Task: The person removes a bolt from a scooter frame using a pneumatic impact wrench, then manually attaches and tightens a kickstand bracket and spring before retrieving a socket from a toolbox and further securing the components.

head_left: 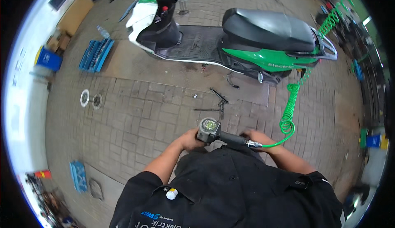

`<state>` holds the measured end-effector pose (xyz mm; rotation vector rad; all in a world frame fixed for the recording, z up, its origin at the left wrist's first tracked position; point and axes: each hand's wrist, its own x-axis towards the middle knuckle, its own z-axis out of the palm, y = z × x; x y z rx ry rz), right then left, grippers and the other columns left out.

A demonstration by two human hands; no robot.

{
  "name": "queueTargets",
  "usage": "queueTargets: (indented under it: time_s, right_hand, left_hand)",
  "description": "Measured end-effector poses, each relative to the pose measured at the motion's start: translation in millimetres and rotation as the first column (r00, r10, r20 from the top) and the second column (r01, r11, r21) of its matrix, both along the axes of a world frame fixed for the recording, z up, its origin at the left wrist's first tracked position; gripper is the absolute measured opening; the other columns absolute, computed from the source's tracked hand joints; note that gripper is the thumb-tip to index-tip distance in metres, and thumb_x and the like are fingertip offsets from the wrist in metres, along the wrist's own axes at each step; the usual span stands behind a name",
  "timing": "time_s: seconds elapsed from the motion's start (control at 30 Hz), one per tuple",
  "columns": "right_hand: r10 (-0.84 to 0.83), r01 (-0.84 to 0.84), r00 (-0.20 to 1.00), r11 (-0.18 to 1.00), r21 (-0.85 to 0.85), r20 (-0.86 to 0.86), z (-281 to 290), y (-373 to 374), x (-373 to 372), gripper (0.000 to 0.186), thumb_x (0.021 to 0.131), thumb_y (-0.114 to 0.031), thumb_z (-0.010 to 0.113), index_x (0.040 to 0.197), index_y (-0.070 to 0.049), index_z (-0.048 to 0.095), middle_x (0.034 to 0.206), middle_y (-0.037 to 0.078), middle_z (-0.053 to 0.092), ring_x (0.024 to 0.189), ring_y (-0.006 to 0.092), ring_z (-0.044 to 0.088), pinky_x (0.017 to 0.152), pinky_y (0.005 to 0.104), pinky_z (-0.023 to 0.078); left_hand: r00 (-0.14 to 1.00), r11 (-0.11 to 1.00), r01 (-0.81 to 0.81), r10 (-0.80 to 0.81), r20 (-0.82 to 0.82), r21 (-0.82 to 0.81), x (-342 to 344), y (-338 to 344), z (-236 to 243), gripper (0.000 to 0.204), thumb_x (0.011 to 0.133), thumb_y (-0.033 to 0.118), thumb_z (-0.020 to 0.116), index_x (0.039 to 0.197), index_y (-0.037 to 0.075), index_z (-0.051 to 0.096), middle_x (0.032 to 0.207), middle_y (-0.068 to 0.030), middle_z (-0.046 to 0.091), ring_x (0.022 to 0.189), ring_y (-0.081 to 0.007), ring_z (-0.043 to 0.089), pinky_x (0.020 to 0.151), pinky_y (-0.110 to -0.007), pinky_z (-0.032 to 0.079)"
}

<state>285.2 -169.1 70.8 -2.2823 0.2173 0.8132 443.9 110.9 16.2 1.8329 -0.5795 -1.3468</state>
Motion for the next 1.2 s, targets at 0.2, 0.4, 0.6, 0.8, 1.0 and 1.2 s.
queueTargets:
  time_s: [0.2,0.4,0.6,0.8,1.0,1.2]
  right_hand:
    - [0.067,0.005,0.958,0.968,0.25,-0.278,25.8,25.3,2.2,0.06,0.072,-0.033,0.068,0.122,-0.004,0.051,0.116,0.023,0.057,0.109,0.0356,0.054,0.095,0.0409,0.042]
    - [-0.513,0.609,0.791,0.618,0.497,-0.333,-153.4,65.2,112.8,0.07,0.064,-0.036,0.083,0.118,0.001,0.056,0.109,0.009,0.064,0.099,0.0202,0.057,0.088,0.0351,0.045]
    - [-0.469,0.667,0.743,0.463,0.584,-0.478,-268.3,51.3,132.8,0.057,0.069,-0.036,0.08,0.107,0.002,0.062,0.094,0.011,0.067,0.088,0.0184,0.061,0.082,0.0329,0.047]
    - [-0.585,0.77,0.637,0.463,0.439,-0.502,-216.9,3.6,139.4,0.065,0.088,-0.054,0.052,0.111,0.006,0.055,0.102,0.019,0.063,0.097,0.0241,0.059,0.085,0.0368,0.045]
    - [-0.782,0.835,0.481,0.271,0.479,-0.396,-232.9,22.5,174.5,0.056,0.093,-0.048,0.045,0.105,0.006,0.053,0.088,0.022,0.062,0.086,0.0287,0.059,0.079,0.0397,0.044]
    - [-0.73,0.83,0.486,0.213,0.516,-0.48,-289.1,25.5,196.0,0.055,0.086,-0.038,0.063,0.12,0.003,0.052,0.104,0.008,0.06,0.096,0.0156,0.052,0.087,0.0313,0.042]
  left_hand:
    - [0.926,0.956,0.27,-0.29,0.244,0.112,76.0,-19.9,18.9,0.068,0.066,0.03,0.08,0.12,0.004,0.05,0.109,-0.0184,0.062,0.104,-0.0309,0.058,0.09,-0.037,0.045]
    - [0.571,0.66,0.584,-0.748,0.339,0.472,131.3,-79.4,-80.6,0.062,0.065,0.041,0.078,0.108,0.002,0.056,0.104,-0.0198,0.063,0.099,-0.0362,0.059,0.085,-0.041,0.048]
    - [0.644,0.61,0.649,-0.759,0.099,0.455,191.1,-105.2,-122.5,0.068,0.067,0.049,0.075,0.113,0.002,0.056,0.102,-0.0235,0.063,0.097,-0.0376,0.06,0.085,-0.041,0.047]
    - [0.521,0.519,0.795,-0.849,0.085,0.313,219.2,-186.8,-148.0,0.071,0.066,0.042,0.078,0.116,-0.002,0.054,0.109,-0.0234,0.061,0.103,-0.0369,0.058,0.09,-0.04,0.045]
    - [0.406,0.401,0.884,-0.913,0.032,0.239,276.4,-212.1,-201.7,0.076,0.064,0.044,0.078,0.12,-0.001,0.053,0.111,-0.0229,0.06,0.105,-0.0352,0.058,0.092,-0.038,0.045]
    - [0.219,0.232,0.962,-0.97,0.101,0.143,318.6,-245.0,-247.7,0.074,0.066,0.045,0.077,0.121,0.001,0.052,0.111,-0.0229,0.06,0.104,-0.036,0.058,0.089,-0.04,0.046]
